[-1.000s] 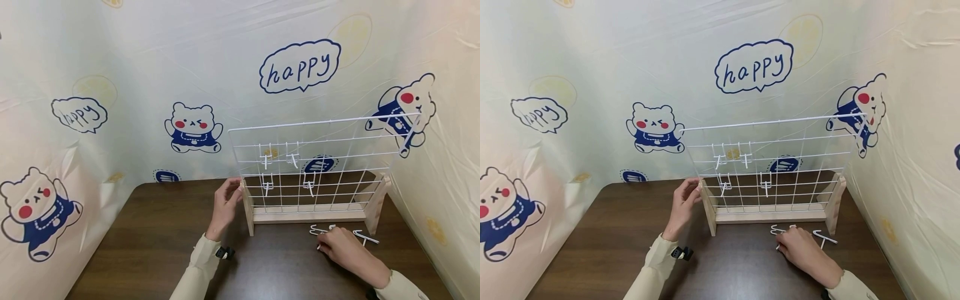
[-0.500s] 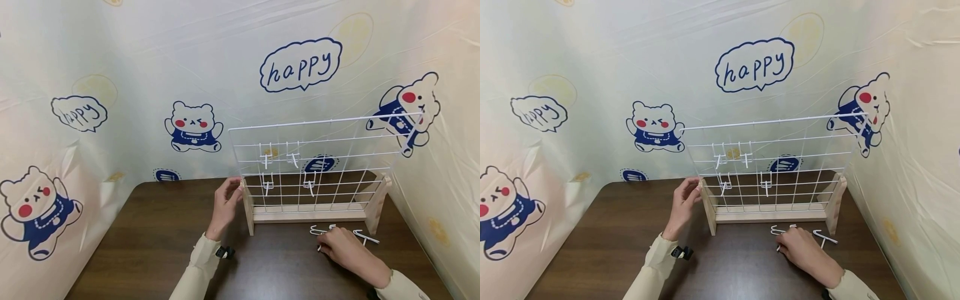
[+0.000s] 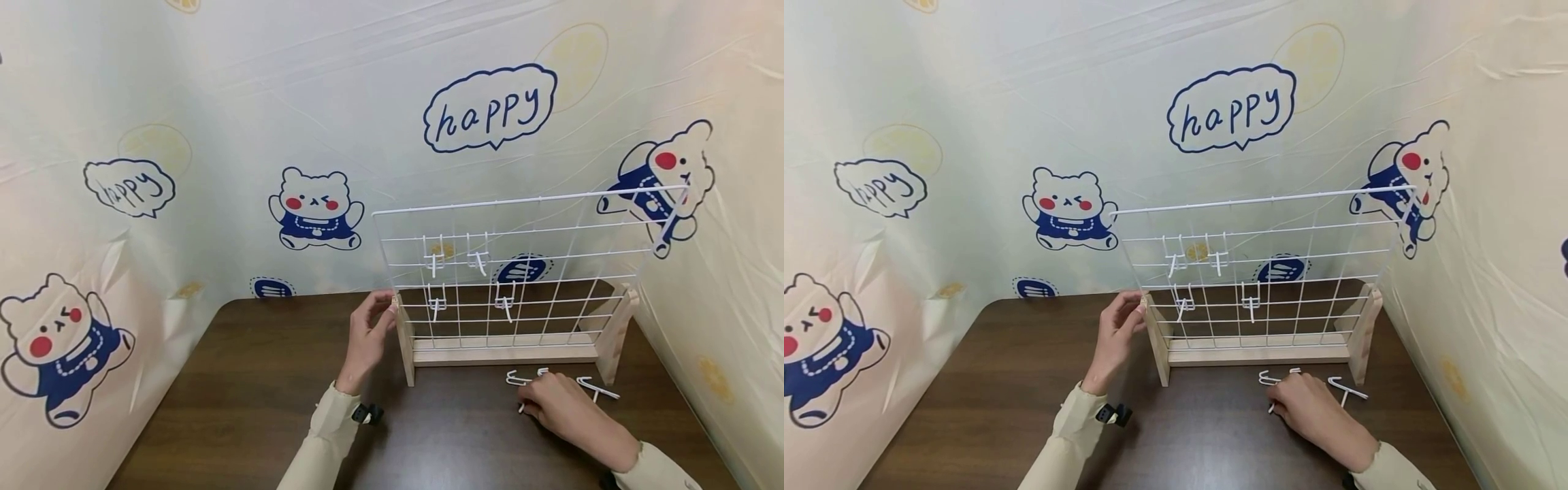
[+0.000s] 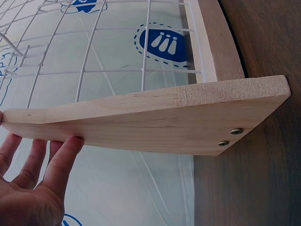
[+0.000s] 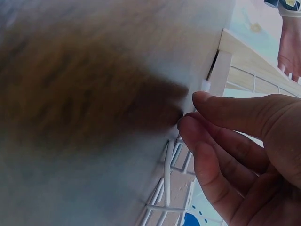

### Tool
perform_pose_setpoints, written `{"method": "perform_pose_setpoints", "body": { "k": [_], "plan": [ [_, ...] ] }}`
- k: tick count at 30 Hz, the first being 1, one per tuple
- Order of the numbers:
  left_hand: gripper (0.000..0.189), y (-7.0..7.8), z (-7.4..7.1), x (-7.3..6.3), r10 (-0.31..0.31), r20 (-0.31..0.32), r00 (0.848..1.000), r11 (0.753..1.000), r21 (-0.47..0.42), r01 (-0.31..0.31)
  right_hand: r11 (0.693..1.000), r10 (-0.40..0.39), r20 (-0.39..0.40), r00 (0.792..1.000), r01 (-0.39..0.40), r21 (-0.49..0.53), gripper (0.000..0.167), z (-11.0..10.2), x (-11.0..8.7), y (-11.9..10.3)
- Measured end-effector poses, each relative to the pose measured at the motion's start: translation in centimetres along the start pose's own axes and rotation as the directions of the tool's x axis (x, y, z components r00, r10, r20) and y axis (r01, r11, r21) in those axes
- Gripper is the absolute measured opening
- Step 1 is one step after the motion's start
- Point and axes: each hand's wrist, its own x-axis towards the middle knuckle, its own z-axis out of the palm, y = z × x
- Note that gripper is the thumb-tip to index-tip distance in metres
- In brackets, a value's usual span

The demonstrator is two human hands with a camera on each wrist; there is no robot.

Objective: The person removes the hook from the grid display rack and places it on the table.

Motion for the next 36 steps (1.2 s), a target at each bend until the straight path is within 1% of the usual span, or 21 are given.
{"method": "perform_pose_setpoints", "body": {
  "k": [5, 10, 15, 18, 20, 21, 24, 26, 29, 31, 32, 35, 36],
  "plan": [
    [0.021, -0.1, 0.1, 0.0, 0.000, -0.003, 1.000, 1.000, -0.002, 0.000, 1.000, -0.003, -0.005, 1.000, 0.003, -0.009, 0.029, 0.0, 0.0, 0.0],
    [0.022, 0.0, 0.1, 0.0, 0.005, 0.002, 1.000, 1.000, 0.005, -0.005, 1.000, -0.009, -0.025, 1.000, 0.010, 0.013, 0.026, 0.0, 0.0, 0.0],
    [0.022, 0.0, 0.0, -0.1, 0.008, 0.005, 1.000, 1.000, 0.004, -0.008, 0.997, -0.030, -0.095, 0.995, 0.037, 0.071, 0.020, -0.1, -0.1, -0.1],
    [0.022, 0.0, 0.0, -0.1, 0.007, 0.002, 1.000, 1.000, -0.004, -0.007, 0.994, -0.039, -0.160, 0.986, 0.055, 0.094, 0.018, 0.0, -0.1, -0.3],
    [0.022, 0.0, 0.0, -0.1, 0.006, 0.002, 1.000, 1.000, -0.006, -0.006, 0.993, -0.049, -0.218, 0.975, 0.071, 0.097, 0.020, 0.0, 0.1, -0.4],
    [0.022, 0.0, 0.0, 0.0, 0.007, 0.002, 1.000, 1.000, -0.006, -0.007, 0.992, -0.056, -0.256, 0.965, 0.082, 0.095, 0.021, 0.1, 0.2, -0.5],
    [0.022, 0.1, 0.0, 0.0, 0.011, 0.004, 1.000, 1.000, -0.005, -0.011, 0.987, -0.065, -0.367, 0.928, 0.114, 0.115, 0.028, 0.2, 0.5, -0.8],
    [0.022, 0.1, 0.0, 0.0, 0.010, 0.002, 1.000, 1.000, -0.007, -0.010, 0.979, -0.067, -0.425, 0.903, 0.141, 0.147, 0.032, 0.2, 0.7, -1.0],
    [0.021, 0.1, 0.0, 0.0, 0.009, -0.002, 1.000, 1.000, -0.010, -0.009, 0.963, -0.060, -0.478, 0.877, 0.176, 0.202, 0.037, 0.0, 1.0, -1.4],
    [0.021, 0.1, 0.0, 0.0, 0.010, -0.005, 1.000, 1.000, -0.010, -0.010, 0.955, -0.057, -0.506, 0.861, 0.195, 0.224, 0.038, -0.1, 1.2, -1.7],
    [0.021, 0.1, 0.0, 0.0, 0.011, -0.004, 1.000, 1.000, -0.008, -0.011, 0.951, -0.059, -0.520, 0.852, 0.206, 0.229, 0.036, -0.3, 1.3, -1.8],
    [0.021, 0.0, 0.0, 0.0, 0.012, -0.004, 1.000, 1.000, -0.006, -0.012, 0.942, -0.055, -0.557, 0.829, 0.229, 0.247, 0.015, -0.7, 1.6, -2.1],
    [0.021, 0.0, 0.0, 0.0, 0.010, -0.003, 1.000, 1.000, -0.005, -0.010, 0.939, -0.056, -0.571, 0.819, 0.237, 0.249, 0.012, -0.8, 1.7, -2.2]
  ]
}}
